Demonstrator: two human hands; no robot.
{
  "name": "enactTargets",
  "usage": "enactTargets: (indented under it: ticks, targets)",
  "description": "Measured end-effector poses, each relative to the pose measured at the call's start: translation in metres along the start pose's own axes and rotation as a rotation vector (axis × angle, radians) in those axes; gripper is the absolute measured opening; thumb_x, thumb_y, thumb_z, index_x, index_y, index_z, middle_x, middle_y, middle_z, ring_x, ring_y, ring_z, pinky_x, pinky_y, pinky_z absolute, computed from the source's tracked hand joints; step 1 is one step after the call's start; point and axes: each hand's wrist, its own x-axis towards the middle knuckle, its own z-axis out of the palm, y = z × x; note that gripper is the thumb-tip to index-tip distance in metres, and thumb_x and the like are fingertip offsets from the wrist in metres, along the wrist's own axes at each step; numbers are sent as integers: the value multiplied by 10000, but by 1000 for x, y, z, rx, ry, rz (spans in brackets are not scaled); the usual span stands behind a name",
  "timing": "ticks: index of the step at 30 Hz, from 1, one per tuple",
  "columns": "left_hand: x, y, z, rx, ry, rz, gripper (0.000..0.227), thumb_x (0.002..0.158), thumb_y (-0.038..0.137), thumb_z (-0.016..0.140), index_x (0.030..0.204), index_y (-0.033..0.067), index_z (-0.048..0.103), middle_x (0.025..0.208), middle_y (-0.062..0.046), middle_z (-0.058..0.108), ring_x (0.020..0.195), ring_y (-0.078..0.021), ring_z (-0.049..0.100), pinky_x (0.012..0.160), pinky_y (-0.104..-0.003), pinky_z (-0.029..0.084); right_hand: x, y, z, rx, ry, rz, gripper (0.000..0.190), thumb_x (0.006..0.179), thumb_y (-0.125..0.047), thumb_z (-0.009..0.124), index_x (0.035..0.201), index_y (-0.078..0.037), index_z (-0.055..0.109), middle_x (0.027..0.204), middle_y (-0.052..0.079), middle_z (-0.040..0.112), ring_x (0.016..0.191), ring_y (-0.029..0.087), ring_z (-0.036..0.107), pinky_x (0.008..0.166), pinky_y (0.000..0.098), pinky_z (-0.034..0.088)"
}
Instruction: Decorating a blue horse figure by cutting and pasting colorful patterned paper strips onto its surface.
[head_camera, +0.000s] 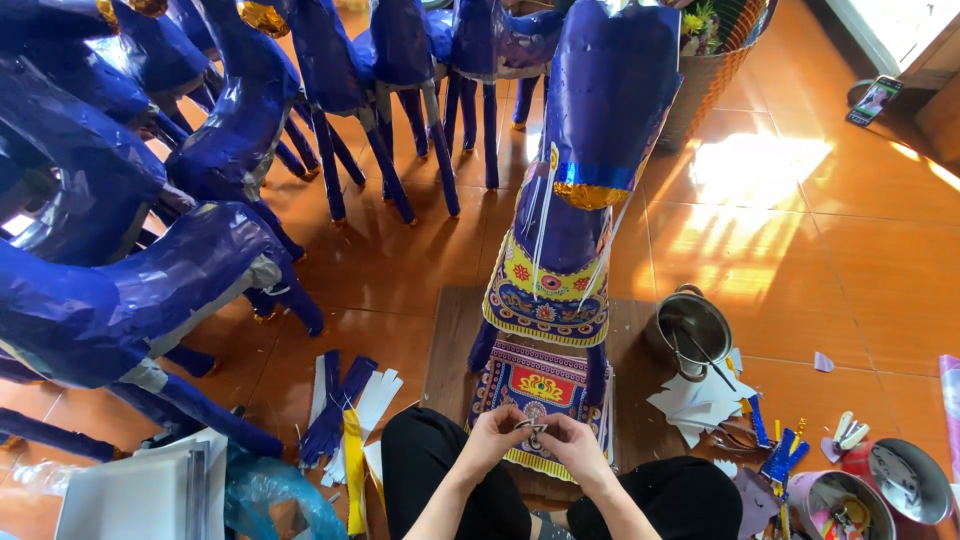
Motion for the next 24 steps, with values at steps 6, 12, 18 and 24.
enactTargets:
  ticks: [6, 12, 18, 24]
  targets:
    - [-16, 33, -1, 62, 26, -111, 31, 879, 37, 702, 903, 21, 714, 827, -66, 693, 774, -114, 635, 761, -200, 529, -6, -5, -3, -4, 7, 0, 149, 889, -6, 654, 1002, 28, 746, 858, 115, 757, 773, 158, 698, 710, 231, 560]
    - [-8, 33, -12, -18, 148, -136, 142, 863, 85, 725, 959, -19, 719, 873, -118, 740, 781, -185, 712, 744, -281, 588, -2, 5, -20, 67, 47, 90, 148, 914, -83, 665, 983, 40, 708, 866, 132, 745, 710, 169, 706, 639, 231, 573]
    - [-6, 69, -37, 132, 332, -2, 107, 849, 126, 693, 894, 55, 759, 801, -73, 736, 736, -158, 663, 670, -291, 555, 8, 35, -71, 289, 224, -41, 209, 901, -100, 639, 1008, 51, 734, 878, 155, 752, 759, 207, 681, 739, 307, 547]
    - [21, 99, -93, 163, 464, 271, 60, 827, 76, 724, 868, 114, 747, 846, -37, 738, 835, -113, 619, 857, -335, 500, 5, 68, -126, 313, 441, -190, 101, 904, -112, 696, 865, -19, 708, 622, 74, 602, 536, 135, 571, 512, 236, 485]
